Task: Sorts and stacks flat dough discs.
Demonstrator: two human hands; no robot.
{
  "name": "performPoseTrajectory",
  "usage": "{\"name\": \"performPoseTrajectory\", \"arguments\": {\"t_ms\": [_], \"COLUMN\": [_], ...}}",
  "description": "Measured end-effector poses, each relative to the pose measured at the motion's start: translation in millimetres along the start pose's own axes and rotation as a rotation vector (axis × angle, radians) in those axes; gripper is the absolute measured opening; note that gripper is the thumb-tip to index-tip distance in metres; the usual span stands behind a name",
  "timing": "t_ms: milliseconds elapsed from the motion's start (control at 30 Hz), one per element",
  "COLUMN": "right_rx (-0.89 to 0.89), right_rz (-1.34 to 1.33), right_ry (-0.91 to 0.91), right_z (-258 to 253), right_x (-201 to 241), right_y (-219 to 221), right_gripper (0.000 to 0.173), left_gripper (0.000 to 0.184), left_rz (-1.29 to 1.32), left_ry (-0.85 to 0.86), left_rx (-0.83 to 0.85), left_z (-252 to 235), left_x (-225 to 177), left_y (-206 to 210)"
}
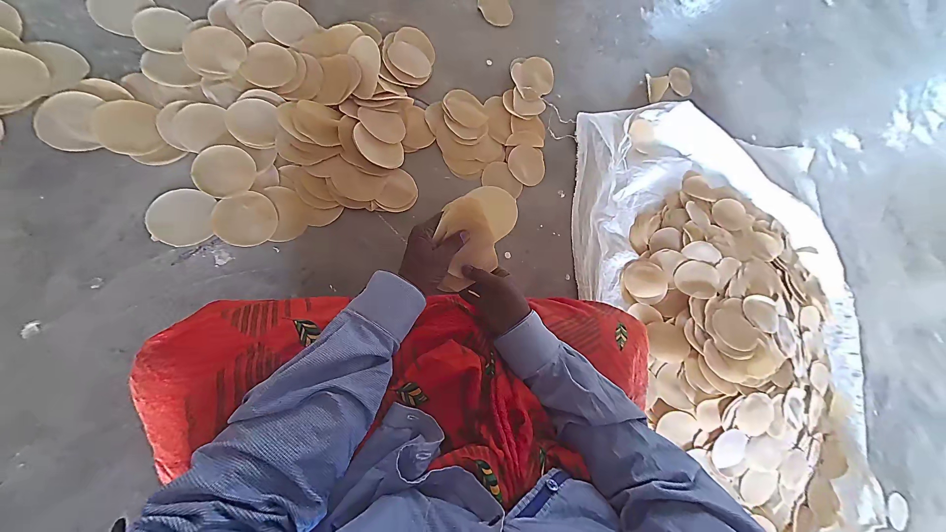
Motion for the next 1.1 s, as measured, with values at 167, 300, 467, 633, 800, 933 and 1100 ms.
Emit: {"name": "performPoseTrajectory", "arguments": {"t_ms": [167,300,467,633,800,933,1100], "right_rx": [-0.11,-0.178,-0.17,-0.067,0.049,-0.006,-0.049], "right_rz": [0.019,0.003,0.321,0.318,0.155,0.071,0.008], "right_ry": [-0.008,-0.154,-0.46,-0.602,-0.4,-0.331,-0.265], "right_z": [7.5,7.4,11.2,19.2,17.1,17.2,19.5], "right_x": [-1.8,4.9,29.1,38.1,21.7,18.8,16.5], "right_y": [-6.4,-15.8,-16.1,-4.6,2.4,-1.1,0.6], "right_gripper": [0.03,0.026,0.02,0.023,0.013,0.011,0.014], "left_gripper": [0.029,0.032,0.035,0.032,0.033,0.029,0.031], "left_rz": [0.043,0.08,0.105,0.113,0.123,0.129,0.077], "left_ry": [-0.075,-0.162,-0.21,-0.214,-0.167,-0.113,-0.044], "left_rx": [-0.119,-0.192,-0.213,-0.25,-0.263,-0.258,-0.251], "left_z": [-1.5,-0.2,-0.4,0.6,-0.7,-0.8,-0.8], "left_x": [8.3,16.5,22.5,21.4,18.2,12.2,7.5], "left_y": [-11.5,-17.9,-20.5,-23.8,-26.1,-24.6,-23.7]}}
Point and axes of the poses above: each hand's wrist, its own z-axis away from the middle knuckle, its own y-axis out of the palm, x = y × z, the point moved 10 cm from there along -z, towards the middle knuckle, and after that the axes turned 4 degrees about -z, right-handed, at the moved point
